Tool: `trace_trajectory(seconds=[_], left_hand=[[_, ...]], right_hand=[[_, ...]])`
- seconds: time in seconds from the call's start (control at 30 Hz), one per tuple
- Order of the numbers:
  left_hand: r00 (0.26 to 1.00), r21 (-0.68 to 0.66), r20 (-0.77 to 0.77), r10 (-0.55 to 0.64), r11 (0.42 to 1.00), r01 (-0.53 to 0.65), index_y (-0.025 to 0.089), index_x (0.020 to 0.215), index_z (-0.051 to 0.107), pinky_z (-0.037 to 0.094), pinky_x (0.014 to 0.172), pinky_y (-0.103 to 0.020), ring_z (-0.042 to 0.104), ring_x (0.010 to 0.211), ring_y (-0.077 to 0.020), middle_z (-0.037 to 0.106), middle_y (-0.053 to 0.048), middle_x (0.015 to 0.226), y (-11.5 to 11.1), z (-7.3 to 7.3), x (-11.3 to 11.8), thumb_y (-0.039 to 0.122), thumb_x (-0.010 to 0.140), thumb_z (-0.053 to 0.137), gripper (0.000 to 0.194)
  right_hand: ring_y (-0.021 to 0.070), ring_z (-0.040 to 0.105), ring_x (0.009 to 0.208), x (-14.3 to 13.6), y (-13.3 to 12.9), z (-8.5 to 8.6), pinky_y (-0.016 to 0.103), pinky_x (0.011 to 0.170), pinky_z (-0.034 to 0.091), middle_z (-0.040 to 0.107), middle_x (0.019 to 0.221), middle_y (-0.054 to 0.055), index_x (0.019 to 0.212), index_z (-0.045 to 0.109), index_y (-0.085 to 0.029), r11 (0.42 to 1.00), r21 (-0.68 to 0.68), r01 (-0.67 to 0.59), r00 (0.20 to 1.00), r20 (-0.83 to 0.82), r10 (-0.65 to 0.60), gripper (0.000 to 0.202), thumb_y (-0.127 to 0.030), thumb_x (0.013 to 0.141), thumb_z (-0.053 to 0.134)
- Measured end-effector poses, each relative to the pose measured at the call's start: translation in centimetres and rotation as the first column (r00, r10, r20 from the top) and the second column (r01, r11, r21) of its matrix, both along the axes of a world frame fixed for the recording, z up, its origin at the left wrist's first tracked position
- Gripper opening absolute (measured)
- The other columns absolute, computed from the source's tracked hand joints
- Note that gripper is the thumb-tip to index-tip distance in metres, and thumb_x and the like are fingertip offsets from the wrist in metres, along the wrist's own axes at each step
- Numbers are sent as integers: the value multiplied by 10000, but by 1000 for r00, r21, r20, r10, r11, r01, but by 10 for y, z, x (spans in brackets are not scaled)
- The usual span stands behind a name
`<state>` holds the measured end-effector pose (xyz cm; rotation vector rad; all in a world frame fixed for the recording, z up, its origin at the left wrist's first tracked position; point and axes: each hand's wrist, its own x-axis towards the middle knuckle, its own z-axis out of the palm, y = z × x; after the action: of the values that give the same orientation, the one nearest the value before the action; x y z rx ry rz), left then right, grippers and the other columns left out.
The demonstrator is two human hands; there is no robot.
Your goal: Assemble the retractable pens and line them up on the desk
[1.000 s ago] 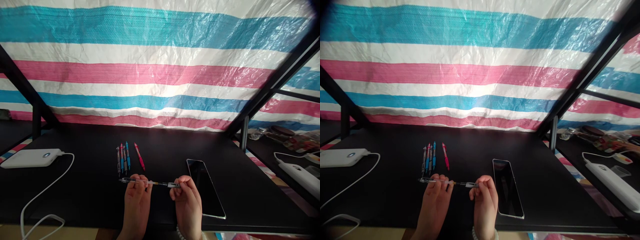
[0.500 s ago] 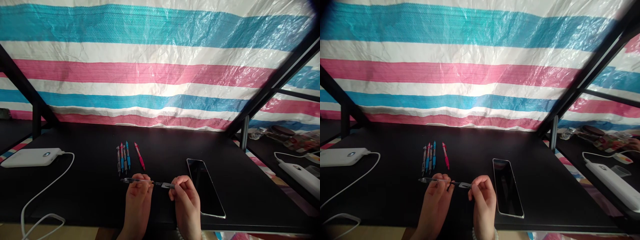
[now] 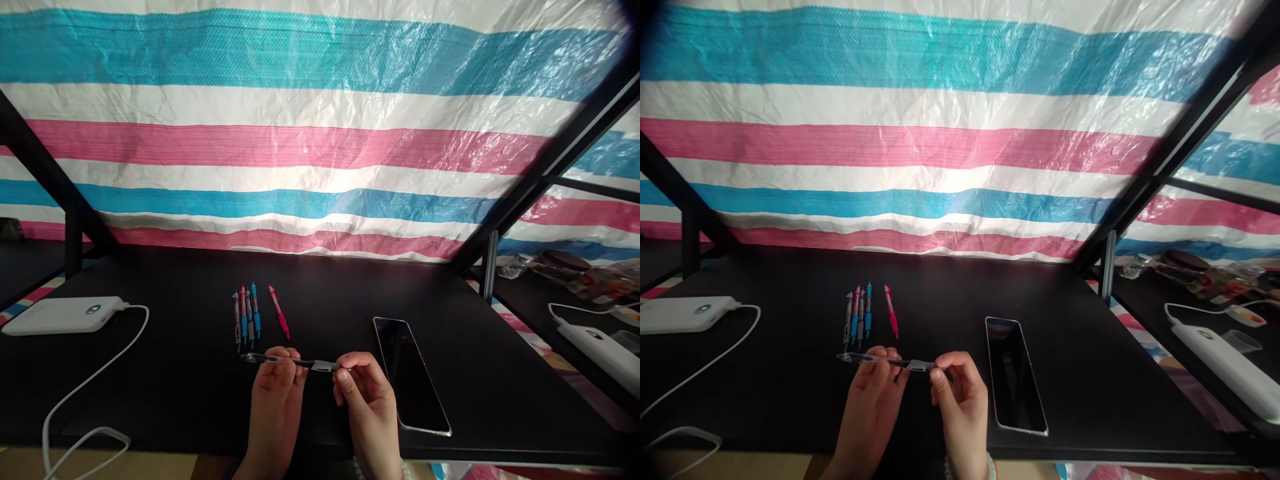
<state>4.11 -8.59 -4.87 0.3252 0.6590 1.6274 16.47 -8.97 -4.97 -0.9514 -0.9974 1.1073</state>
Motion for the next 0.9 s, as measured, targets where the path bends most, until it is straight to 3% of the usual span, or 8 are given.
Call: trace_trajectory(seconds=[0.37, 0.9], left_hand=[[999, 1, -52, 1, 1000, -1, 246, 874, 663, 516, 824, -337, 587, 816, -156, 603, -12, 920, -1, 1, 0, 265, 783, 736, 118], [1000, -2, -7, 18, 1000, -18, 241, 888, 673, 497, 868, -287, 576, 889, -132, 600, -1, 937, 1, -2, -1, 260, 813, 720, 91]], right_hand=[[91, 484, 579, 0, -1, 1, 222, 507, 424, 561, 878, 21, 921, 622, -205, 1000, 13, 14, 1000, 12, -14, 115, -302, 888, 674], [87, 495, 536, -2, 0, 8, 211, 486, 427, 600, 829, 21, 923, 645, -192, 999, -45, -18, 996, 91, 22, 165, -320, 843, 712]])
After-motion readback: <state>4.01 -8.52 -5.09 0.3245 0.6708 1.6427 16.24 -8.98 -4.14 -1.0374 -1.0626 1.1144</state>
